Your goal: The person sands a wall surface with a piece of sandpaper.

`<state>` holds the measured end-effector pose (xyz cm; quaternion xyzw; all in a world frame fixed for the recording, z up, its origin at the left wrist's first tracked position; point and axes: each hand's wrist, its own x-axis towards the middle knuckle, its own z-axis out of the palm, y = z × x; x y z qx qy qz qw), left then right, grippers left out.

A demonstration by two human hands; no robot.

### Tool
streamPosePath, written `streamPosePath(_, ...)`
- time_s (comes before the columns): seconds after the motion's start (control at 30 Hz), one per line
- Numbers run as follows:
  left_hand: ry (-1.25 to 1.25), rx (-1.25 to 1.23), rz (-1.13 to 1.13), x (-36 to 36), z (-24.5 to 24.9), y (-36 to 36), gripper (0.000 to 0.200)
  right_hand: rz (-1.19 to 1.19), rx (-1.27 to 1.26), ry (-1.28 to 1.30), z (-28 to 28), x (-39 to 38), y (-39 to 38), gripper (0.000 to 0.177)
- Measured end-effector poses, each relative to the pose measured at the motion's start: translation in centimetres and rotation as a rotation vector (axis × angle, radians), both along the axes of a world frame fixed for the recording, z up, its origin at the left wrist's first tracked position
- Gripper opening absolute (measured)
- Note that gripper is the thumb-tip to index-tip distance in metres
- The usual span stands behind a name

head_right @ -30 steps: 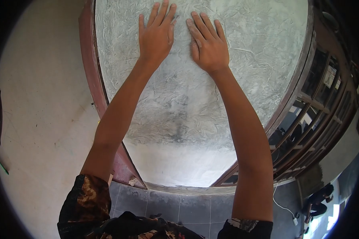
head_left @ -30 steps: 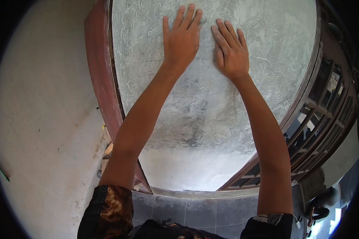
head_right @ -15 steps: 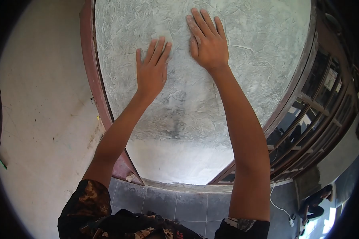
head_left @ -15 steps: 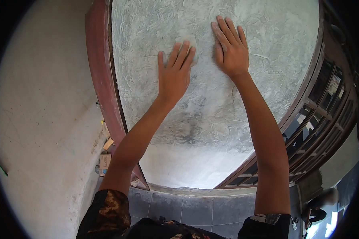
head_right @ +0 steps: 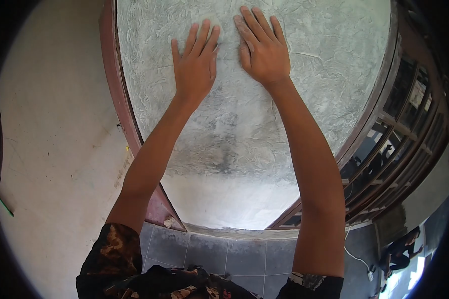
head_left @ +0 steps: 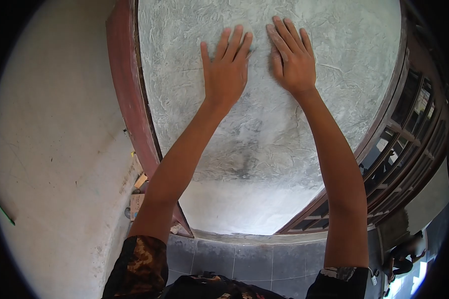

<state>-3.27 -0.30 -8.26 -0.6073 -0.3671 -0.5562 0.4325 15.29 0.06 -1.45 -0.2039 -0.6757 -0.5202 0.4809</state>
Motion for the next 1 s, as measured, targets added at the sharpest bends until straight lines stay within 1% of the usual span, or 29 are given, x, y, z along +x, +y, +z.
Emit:
streamPosePath(0.03,-0.003,0.087,-0.016,0.2,4.0,0.2,0.049,-0.002,0.006,0.0,0.1,0.0,-0.1,0.055)
streamPosePath(0.07,-0.004,0.174,-0.033,0.4,6.5,0.5,0.047,-0.004,-0.002,0.004,0.0,-0.1,-0.3,0.054)
streamPosePath(0.1,0.0,0.179,-0.032,0.4,6.9,0.7,0.045,-0.006,-0.012,0.004,-0.1,0.0,-0.4,0.054)
streamPosePath(0.13,-0.005,0.176,-0.032,0.1,5.4,0.5,0.045,-0.006,-0.015,-0.002,-0.2,0.0,-0.3,0.054)
streamPosePath(0.2,0.001,-0.013,-0.045,-0.3,-0.4,-0.4,0.047,-0.01,0.005,0.003,-0.1,0.1,0.0,0.054)
streamPosePath(0.23,-0.011,-0.005,-0.037,0.0,-2.7,-0.4,0.047,-0.002,0.012,-0.008,0.1,0.0,0.1,0.054)
streamPosePath(0.27,-0.025,-0.048,0.003,0.1,-4.9,-0.3,0.048,0.002,0.009,-0.005,0.0,0.0,0.0,0.054)
streamPosePath(0.3,-0.03,-0.092,0.041,-0.1,-5.7,-0.1,0.049,0.002,0.005,0.01,-0.1,0.0,0.0,0.054)
streamPosePath(0.33,-0.021,-0.092,0.042,0.0,-3.5,-0.4,0.049,0.003,0.005,0.018,-0.3,-0.1,-0.1,0.054)
streamPosePath(0.37,-0.034,-0.028,0.015,0.4,0.7,-0.7,0.049,-0.001,-0.004,0.009,-0.3,0.0,-0.2,0.054)
streamPosePath(0.4,-0.045,0.043,-0.014,0.6,3.9,-0.6,0.05,-0.007,-0.005,0.004,-0.1,0.1,-0.2,0.054)
streamPosePath(0.47,-0.031,0.079,-0.051,0.7,6.0,0.3,0.05,-0.003,-0.001,0.013,0.1,0.0,-0.3,0.054)
streamPosePath(0.5,-0.033,0.102,-0.08,0.8,6.1,0.3,0.049,0.009,-0.009,0.006,-0.1,-0.1,-0.4,0.053)
streamPosePath(0.53,-0.04,0.099,-0.078,0.7,3.2,0.3,0.049,0.01,-0.013,-0.001,-0.3,0.0,-0.4,0.053)
streamPosePath(0.57,-0.036,0.005,-0.021,0.7,-1.6,0.2,0.049,0.02,-0.011,0.003,-0.3,0.0,-0.4,0.053)
streamPosePath(0.6,-0.031,-0.087,0.036,0.6,-4.0,0.2,0.049,0.03,-0.005,0.009,-0.1,-0.1,-0.3,0.053)
streamPosePath(0.7,-0.026,-0.03,0.029,0.9,-2.1,-0.4,0.05,0.033,-0.006,0.004,-0.1,0.0,-0.3,0.053)
streamPosePath(0.73,-0.029,-0.032,0.028,1.0,0.7,-0.3,0.05,0.032,-0.007,0.001,-0.2,0.0,-0.4,0.053)
streamPosePath(0.77,-0.04,0.054,-0.024,1.0,5.4,0.0,0.05,0.025,-0.019,0.002,-0.1,0.0,-0.7,0.053)
streamPosePath(0.8,-0.052,0.136,-0.078,1.1,7.8,0.2,0.051,0.018,-0.033,0.003,-0.1,0.0,-0.8,0.053)
streamPosePath(0.83,-0.055,0.134,-0.08,1.1,7.1,0.2,0.051,0.015,-0.036,0.0,-0.1,0.1,-0.7,0.053)
streamPosePath(0.9,-0.046,0.04,-0.092,0.7,3.9,-0.3,0.05,0.02,-0.014,0.001,-0.1,0.0,-0.4,0.053)
streamPosePath(0.93,-0.051,0.041,-0.087,0.8,0.8,-0.4,0.05,0.025,-0.014,-0.005,0.0,0.1,-0.3,0.053)
streamPosePath(0.97,-0.047,-0.022,-0.045,1.0,-3.3,-0.2,0.049,0.026,-0.009,-0.004,0.0,0.1,-0.3,0.053)
streamPosePath(1.0,-0.036,-0.086,-0.005,0.9,-5.3,-0.1,0.049,0.024,-0.005,0.004,-0.1,0.0,-0.3,0.053)
